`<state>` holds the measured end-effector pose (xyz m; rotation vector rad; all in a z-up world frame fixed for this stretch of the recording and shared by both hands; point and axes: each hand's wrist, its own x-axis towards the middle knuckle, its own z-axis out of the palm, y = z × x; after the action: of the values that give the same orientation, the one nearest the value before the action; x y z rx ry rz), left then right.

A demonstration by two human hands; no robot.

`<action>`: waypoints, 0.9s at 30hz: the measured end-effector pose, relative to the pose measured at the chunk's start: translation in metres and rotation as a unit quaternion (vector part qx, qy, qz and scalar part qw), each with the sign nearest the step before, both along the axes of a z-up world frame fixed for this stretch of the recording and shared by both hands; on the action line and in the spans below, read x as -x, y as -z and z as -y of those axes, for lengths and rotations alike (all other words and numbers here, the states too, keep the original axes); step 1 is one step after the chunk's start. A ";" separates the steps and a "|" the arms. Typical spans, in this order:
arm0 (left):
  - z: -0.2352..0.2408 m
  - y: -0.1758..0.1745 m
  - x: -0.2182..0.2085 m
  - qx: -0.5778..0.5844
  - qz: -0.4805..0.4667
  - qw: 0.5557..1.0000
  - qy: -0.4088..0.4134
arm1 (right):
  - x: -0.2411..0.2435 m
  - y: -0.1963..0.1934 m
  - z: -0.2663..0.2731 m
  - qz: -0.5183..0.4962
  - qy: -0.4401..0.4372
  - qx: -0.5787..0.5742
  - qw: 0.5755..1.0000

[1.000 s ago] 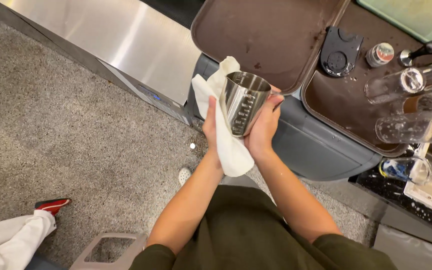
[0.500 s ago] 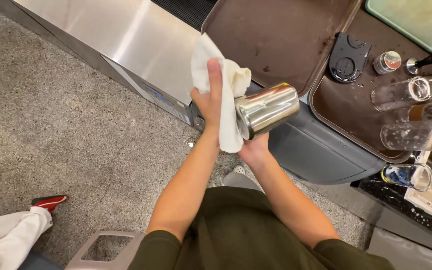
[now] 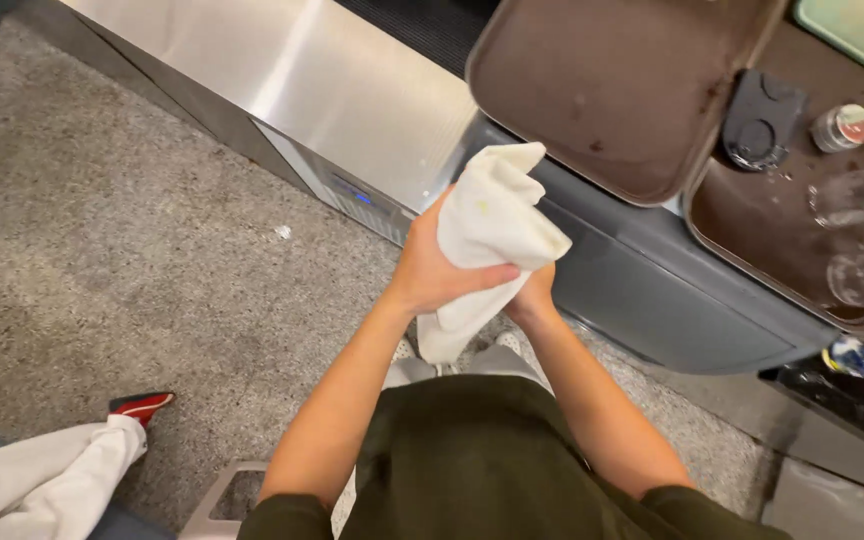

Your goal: Cleaning and drying glassware and then rinsing a metal drain grate in a sink.

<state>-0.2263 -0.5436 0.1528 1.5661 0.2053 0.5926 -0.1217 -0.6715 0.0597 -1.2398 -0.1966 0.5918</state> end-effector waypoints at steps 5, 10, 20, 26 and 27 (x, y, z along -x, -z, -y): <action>-0.034 0.069 0.029 0.175 0.007 0.980 0.093 | 0.019 0.017 -0.032 -0.098 -0.021 -0.072 0.992; -0.062 0.104 0.036 0.252 0.079 0.961 0.086 | 0.030 -0.009 -0.079 -0.144 -0.003 -0.103 0.984; -0.131 0.148 -0.020 0.305 0.123 0.943 -0.050 | -0.019 0.016 -0.166 0.037 0.017 0.028 0.999; -0.194 0.136 -0.063 0.277 0.066 0.939 -0.192 | -0.052 0.066 -0.220 0.006 0.052 -0.026 0.998; -0.211 0.115 -0.075 0.298 0.053 0.931 -0.204 | -0.062 0.079 -0.235 0.013 0.082 -0.052 0.995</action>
<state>-0.1517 -0.3331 0.0378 0.8979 0.5814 0.8428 -0.0593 -0.4370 -0.0189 -1.1514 -0.1445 0.4185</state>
